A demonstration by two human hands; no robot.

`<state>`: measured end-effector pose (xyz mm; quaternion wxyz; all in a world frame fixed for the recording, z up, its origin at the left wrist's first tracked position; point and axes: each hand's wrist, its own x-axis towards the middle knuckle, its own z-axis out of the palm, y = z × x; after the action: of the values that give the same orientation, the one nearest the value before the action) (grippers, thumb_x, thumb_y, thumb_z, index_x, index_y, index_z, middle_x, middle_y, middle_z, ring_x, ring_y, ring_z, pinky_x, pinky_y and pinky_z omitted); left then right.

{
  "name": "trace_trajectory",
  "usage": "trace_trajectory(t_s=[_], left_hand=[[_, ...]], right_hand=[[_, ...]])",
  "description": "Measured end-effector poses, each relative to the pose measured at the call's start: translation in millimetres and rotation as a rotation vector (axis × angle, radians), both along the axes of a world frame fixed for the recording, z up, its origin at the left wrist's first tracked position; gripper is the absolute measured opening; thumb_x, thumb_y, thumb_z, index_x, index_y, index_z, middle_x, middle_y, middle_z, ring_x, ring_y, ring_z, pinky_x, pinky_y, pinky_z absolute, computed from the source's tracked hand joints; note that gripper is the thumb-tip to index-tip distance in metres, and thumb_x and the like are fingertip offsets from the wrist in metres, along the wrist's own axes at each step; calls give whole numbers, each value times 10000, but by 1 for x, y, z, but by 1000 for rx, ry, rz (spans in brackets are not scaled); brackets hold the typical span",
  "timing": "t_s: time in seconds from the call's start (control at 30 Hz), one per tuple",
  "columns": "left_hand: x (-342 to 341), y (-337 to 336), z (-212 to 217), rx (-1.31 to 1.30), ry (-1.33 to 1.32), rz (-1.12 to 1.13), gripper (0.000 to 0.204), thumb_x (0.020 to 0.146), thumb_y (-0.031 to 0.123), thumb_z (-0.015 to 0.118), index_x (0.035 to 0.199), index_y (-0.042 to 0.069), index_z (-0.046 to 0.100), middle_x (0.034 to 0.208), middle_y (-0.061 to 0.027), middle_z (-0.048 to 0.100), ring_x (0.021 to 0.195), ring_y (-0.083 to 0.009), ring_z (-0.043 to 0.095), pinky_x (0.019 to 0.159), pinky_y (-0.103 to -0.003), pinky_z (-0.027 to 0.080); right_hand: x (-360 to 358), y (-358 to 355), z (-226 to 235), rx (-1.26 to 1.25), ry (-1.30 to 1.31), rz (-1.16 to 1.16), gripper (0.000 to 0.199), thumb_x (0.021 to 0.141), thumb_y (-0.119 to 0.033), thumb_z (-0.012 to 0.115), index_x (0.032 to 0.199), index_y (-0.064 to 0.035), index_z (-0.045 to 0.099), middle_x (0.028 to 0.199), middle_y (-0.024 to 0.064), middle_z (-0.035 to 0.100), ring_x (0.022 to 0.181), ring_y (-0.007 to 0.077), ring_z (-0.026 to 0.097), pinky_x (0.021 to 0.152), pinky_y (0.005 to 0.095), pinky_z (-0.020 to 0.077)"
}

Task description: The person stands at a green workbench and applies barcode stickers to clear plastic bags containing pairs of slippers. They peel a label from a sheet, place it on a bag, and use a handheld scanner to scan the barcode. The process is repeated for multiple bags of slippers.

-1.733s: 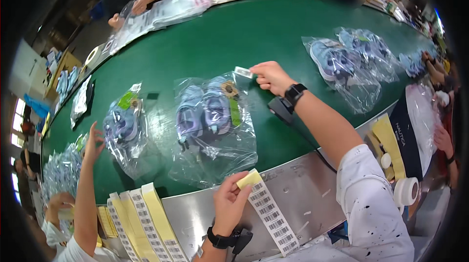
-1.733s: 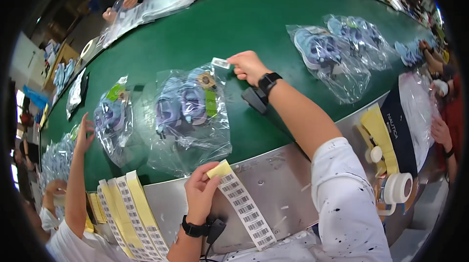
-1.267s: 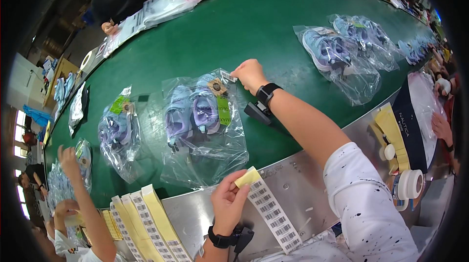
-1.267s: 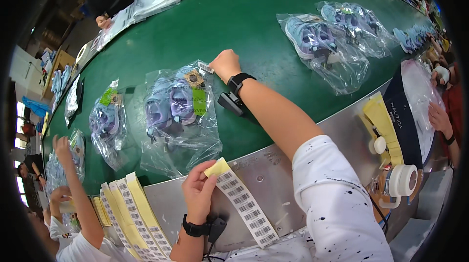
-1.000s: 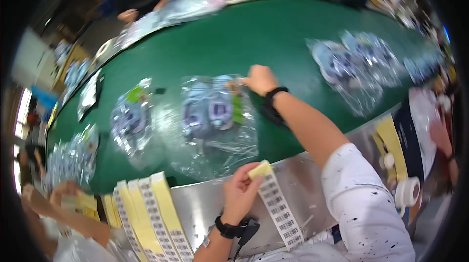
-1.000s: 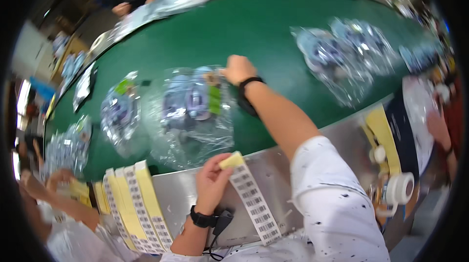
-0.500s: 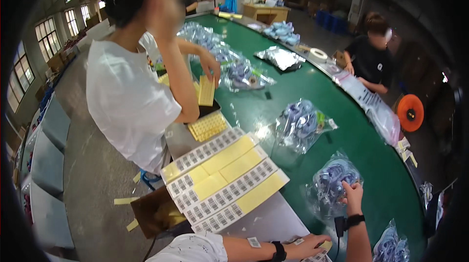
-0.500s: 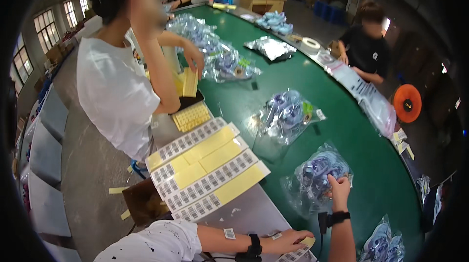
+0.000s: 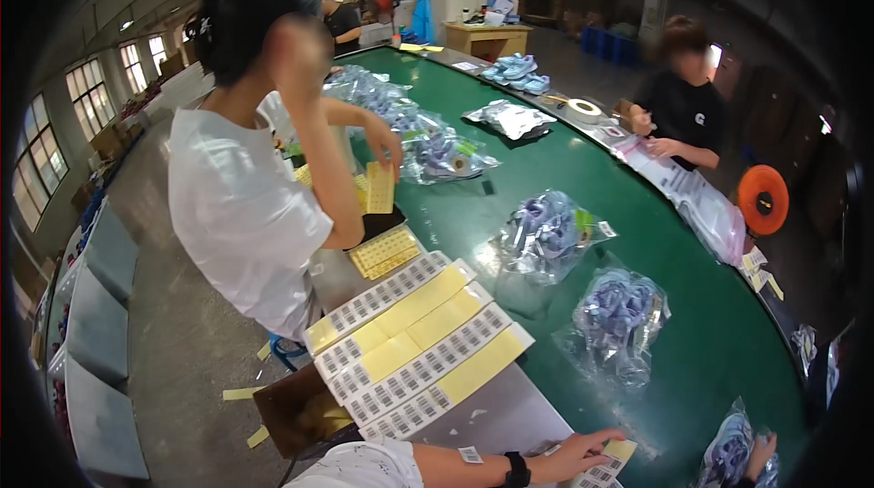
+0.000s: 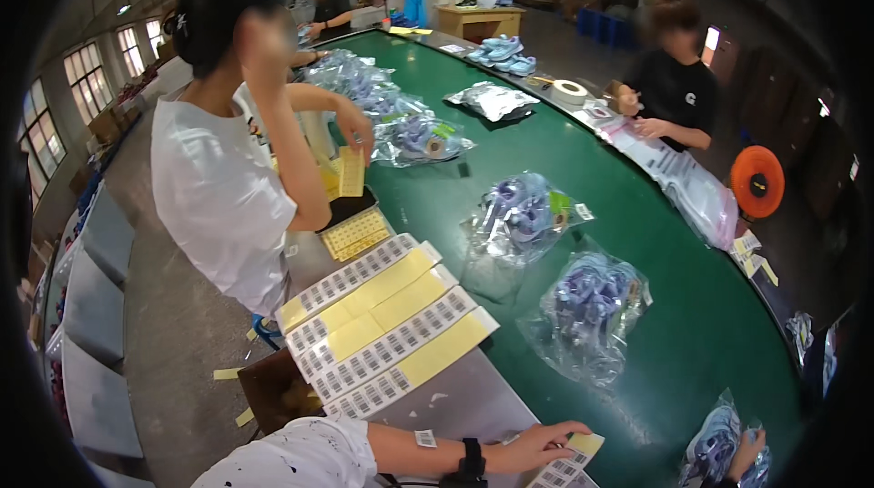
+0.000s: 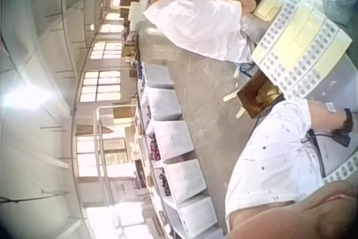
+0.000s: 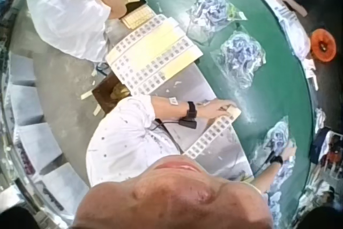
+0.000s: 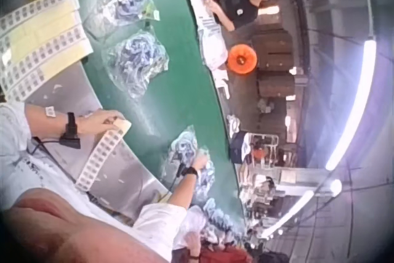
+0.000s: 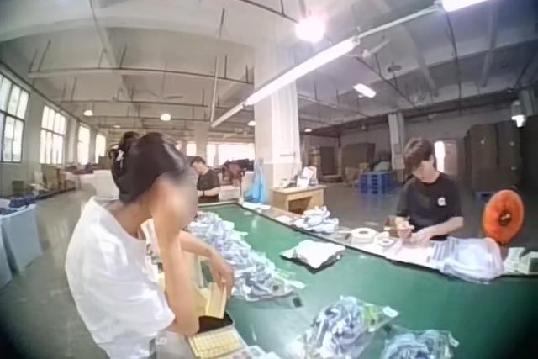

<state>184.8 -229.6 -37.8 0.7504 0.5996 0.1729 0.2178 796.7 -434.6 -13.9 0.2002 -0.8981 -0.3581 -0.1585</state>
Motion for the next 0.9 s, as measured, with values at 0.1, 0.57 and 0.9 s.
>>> trace_trajectory(t_s=[0.1,0.57,0.9], left_hand=[[8,3,-3,-72,-12,-10,385,911,92,590,1288,99,511,963,-38,644,861,-88,575,762,-260,470],[-9,6,21,-252,107,98,403,872,-78,554,1267,-53,477,1091,-127,644,929,-128,626,814,-219,495],[-41,31,28,-198,143,121,318,905,-21,567,1222,-24,549,1059,-62,656,897,-82,610,768,-201,482]], right_hand=[[-19,-93,-26,-2,88,-115,323,916,-119,524,1215,2,545,1179,147,579,1103,237,538,967,327,405],[-250,153,-30,470,464,-109,584,785,-349,627,1240,9,543,1035,279,639,992,430,605,887,456,477],[-455,171,53,210,583,858,166,819,-92,666,954,3,649,940,168,649,890,318,620,781,369,484]])
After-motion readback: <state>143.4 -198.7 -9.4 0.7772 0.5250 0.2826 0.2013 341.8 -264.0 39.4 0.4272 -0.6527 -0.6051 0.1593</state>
